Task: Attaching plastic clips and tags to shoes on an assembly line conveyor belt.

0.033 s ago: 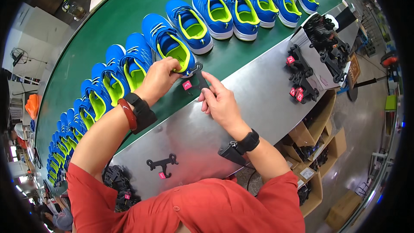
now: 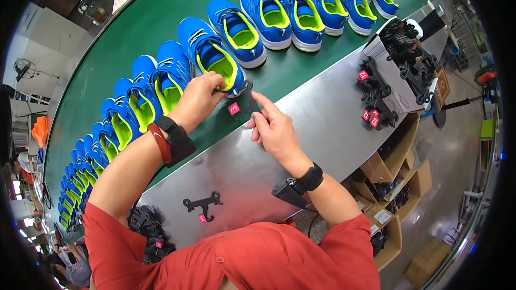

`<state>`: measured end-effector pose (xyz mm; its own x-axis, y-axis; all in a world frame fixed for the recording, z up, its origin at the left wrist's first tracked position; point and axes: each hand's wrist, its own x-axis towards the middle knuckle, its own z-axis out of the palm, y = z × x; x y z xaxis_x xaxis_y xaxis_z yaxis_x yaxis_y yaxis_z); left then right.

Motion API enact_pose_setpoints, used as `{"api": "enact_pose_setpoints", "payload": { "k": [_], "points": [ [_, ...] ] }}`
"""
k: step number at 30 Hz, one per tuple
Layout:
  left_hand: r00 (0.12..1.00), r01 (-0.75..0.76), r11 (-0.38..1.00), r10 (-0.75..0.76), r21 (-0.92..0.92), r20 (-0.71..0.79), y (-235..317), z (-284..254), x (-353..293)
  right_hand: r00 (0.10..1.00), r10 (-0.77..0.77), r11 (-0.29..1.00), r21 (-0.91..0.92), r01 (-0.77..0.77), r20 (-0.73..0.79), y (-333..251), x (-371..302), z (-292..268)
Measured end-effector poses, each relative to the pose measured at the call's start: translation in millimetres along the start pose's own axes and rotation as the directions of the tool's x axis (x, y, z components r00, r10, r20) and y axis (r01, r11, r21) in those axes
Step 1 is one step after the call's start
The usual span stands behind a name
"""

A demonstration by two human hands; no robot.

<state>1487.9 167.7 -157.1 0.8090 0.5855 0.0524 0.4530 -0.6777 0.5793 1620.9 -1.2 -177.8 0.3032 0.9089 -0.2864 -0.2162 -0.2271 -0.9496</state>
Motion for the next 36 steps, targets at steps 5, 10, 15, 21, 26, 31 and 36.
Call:
{"api": "enact_pose_setpoints", "payload": {
  "k": [5,10,15,21,26,31,36],
  "points": [
    [0.999,-0.017,0.999,0.015,0.036,0.043,3,0,-4,0.983,0.127,0.992,0.004,-0.128,0.132,2,-3,-2],
    [1.000,0.019,0.990,-0.021,0.142,0.009,6,-13,-3,0.912,0.253,0.965,-0.020,-0.261,0.322,-21,42,-29],
    [0.985,-0.120,0.963,0.087,0.239,0.147,15,-23,-6,0.914,0.168,0.951,0.183,-0.249,0.369,-29,65,-16],
    [0.976,-0.104,0.898,0.009,0.426,0.218,14,-19,-10,0.949,-0.174,0.931,-0.271,0.245,0.261,-51,103,-34],
    [0.974,0.097,0.974,-0.136,0.207,0.181,6,-15,-13,0.729,-0.314,0.103,-0.741,0.663,0.609,-64,152,-63],
    [0.952,0.226,0.974,-0.228,0.032,0.203,4,-16,-12,0.690,-0.175,0.117,-0.682,0.722,0.702,-66,173,-51],
    [0.940,0.290,0.957,-0.278,-0.032,0.198,1,-15,-13,0.583,-0.173,-0.063,-0.600,0.798,0.794,-83,176,-35]
  ]
}}
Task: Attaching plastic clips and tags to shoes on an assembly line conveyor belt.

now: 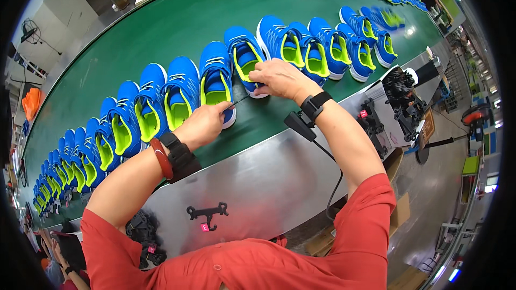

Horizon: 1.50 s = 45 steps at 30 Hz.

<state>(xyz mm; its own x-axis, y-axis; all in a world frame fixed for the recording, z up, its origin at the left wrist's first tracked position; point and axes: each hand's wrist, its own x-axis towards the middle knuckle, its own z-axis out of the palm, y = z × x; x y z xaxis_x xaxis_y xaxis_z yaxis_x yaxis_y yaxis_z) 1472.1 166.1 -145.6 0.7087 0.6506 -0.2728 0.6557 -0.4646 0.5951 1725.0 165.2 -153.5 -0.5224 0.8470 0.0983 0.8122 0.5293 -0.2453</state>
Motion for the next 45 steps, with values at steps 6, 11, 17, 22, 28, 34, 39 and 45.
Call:
{"api": "enact_pose_setpoints", "payload": {
  "k": [6,11,17,22,28,34,39,45],
  "points": [
    [1.000,0.022,0.999,-0.022,-0.025,-0.005,0,5,4,0.987,-0.114,0.988,-0.093,0.125,0.112,-9,11,-14],
    [1.000,0.006,1.000,-0.007,-0.026,-0.026,1,6,5,0.990,-0.114,0.985,-0.120,0.124,0.084,-18,13,-16],
    [0.997,0.048,0.970,-0.062,-0.237,-0.053,-9,14,2,0.968,-0.052,0.956,-0.267,0.119,0.243,-27,24,-8],
    [0.936,-0.153,0.923,0.021,-0.354,-0.351,-17,20,-1,0.981,0.067,0.986,0.162,-0.038,-0.182,-23,16,12],
    [0.996,-0.079,0.995,0.082,0.053,-0.043,1,24,-6,0.968,0.148,0.957,0.277,-0.087,-0.205,-24,-16,46],
    [0.996,-0.060,0.934,0.079,0.352,-0.040,1,-20,-19,0.881,0.330,0.846,0.520,-0.117,-0.338,-112,-82,46],
    [0.949,-0.147,0.971,0.192,0.187,-0.250,16,-38,35,0.995,-0.067,0.833,0.545,0.097,-0.075,-217,-89,80],
    [0.936,-0.287,0.945,0.311,0.156,-0.165,44,-5,95,0.999,-0.024,0.937,0.350,0.009,0.037,-220,-100,82]
  ]
}}
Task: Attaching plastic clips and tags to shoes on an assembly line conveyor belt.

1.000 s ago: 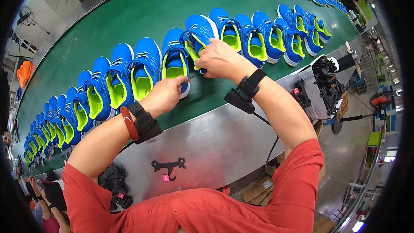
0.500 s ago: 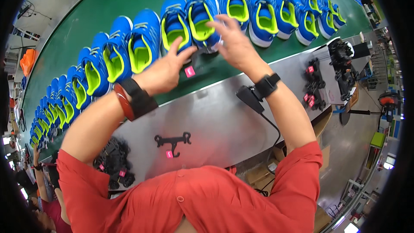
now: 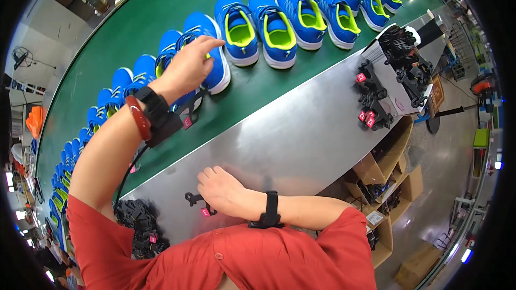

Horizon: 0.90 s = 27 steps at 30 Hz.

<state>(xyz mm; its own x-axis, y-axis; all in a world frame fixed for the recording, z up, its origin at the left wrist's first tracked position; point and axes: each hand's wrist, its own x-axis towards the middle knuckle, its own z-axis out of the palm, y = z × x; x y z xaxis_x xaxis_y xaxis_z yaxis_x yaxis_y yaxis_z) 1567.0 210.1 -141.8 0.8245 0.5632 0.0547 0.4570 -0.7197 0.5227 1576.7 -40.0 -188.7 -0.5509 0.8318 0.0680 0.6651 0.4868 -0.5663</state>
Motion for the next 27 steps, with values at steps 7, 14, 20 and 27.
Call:
{"api": "enact_pose_setpoints", "payload": {
  "k": [7,14,20,27],
  "points": [
    [0.999,-0.008,0.994,0.002,0.112,0.054,-11,33,39,0.843,0.503,0.365,0.838,-0.407,0.191,79,-44,-59],
    [1.000,0.019,1.000,-0.019,0.012,0.014,-16,34,44,0.485,0.827,0.336,0.942,-0.023,-0.283,143,-19,-80],
    [1.000,-0.003,1.000,0.003,-0.004,-0.005,-23,36,43,0.536,0.808,0.304,0.952,-0.025,-0.244,146,9,-65],
    [0.973,-0.212,0.973,0.202,0.089,0.109,-14,34,36,0.620,0.783,-0.020,0.998,-0.058,0.052,182,-4,-107]
  ]
}}
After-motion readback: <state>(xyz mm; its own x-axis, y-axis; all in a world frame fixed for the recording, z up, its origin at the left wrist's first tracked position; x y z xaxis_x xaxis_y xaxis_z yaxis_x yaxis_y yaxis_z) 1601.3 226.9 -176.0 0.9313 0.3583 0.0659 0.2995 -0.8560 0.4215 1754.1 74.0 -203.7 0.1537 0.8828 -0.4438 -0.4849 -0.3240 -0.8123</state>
